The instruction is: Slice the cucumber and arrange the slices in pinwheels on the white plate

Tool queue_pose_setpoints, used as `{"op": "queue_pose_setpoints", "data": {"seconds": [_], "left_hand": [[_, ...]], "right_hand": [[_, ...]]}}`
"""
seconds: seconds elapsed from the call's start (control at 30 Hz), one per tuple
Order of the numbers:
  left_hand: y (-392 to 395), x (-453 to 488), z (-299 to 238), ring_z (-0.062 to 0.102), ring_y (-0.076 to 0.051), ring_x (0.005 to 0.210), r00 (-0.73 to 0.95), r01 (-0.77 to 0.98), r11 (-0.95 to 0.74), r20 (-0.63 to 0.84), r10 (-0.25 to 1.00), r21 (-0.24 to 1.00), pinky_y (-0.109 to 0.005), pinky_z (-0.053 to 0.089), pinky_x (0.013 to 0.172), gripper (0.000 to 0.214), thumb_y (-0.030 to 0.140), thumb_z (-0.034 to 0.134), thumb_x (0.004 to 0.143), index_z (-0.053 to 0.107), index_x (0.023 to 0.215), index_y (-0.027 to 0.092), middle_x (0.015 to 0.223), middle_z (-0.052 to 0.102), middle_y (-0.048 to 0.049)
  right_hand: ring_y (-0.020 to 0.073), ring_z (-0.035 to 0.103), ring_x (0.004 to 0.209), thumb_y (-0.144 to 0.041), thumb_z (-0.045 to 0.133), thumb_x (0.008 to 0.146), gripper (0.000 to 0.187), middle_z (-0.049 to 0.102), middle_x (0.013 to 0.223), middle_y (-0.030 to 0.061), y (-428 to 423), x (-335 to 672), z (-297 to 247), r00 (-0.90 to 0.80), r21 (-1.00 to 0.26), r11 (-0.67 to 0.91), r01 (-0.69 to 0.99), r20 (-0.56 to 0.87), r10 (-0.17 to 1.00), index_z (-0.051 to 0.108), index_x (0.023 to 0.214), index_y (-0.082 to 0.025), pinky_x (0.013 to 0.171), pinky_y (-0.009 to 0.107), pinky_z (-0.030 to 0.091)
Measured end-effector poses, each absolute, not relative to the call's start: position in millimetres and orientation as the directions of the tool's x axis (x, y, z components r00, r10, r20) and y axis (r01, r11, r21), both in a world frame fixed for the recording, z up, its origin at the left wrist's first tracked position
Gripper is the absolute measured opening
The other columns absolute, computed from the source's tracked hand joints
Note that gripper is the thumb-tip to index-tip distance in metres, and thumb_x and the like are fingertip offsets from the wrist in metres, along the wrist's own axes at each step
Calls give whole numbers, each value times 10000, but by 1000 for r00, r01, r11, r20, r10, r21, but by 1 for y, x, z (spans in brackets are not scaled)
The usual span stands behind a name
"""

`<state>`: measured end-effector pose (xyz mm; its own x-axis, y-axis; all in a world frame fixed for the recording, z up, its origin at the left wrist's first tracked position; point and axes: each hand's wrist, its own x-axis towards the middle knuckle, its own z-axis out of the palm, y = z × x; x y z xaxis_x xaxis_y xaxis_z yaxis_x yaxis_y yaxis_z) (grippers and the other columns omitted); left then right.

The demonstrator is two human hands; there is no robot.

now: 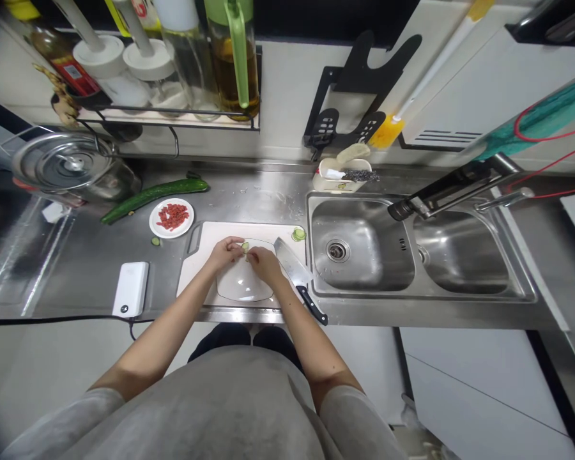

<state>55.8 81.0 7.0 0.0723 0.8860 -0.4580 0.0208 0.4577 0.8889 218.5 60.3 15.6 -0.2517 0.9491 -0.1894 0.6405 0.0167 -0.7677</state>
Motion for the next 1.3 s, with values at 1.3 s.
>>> {"op": "queue_pose_setpoints", "data": {"seconds": [1.3], "left_hand": [[80,63,22,570,-224,1012,231,880,-120,-192,954,459,-315,438,818,288,245,511,899,603,1171,271,1061,616,-64]], "right_hand": [[193,608,857,-341,455,944,205,680,893,49,69,200,14,17,-447,-225,866,-425,905,596,958,-193,648,260,363]]}}
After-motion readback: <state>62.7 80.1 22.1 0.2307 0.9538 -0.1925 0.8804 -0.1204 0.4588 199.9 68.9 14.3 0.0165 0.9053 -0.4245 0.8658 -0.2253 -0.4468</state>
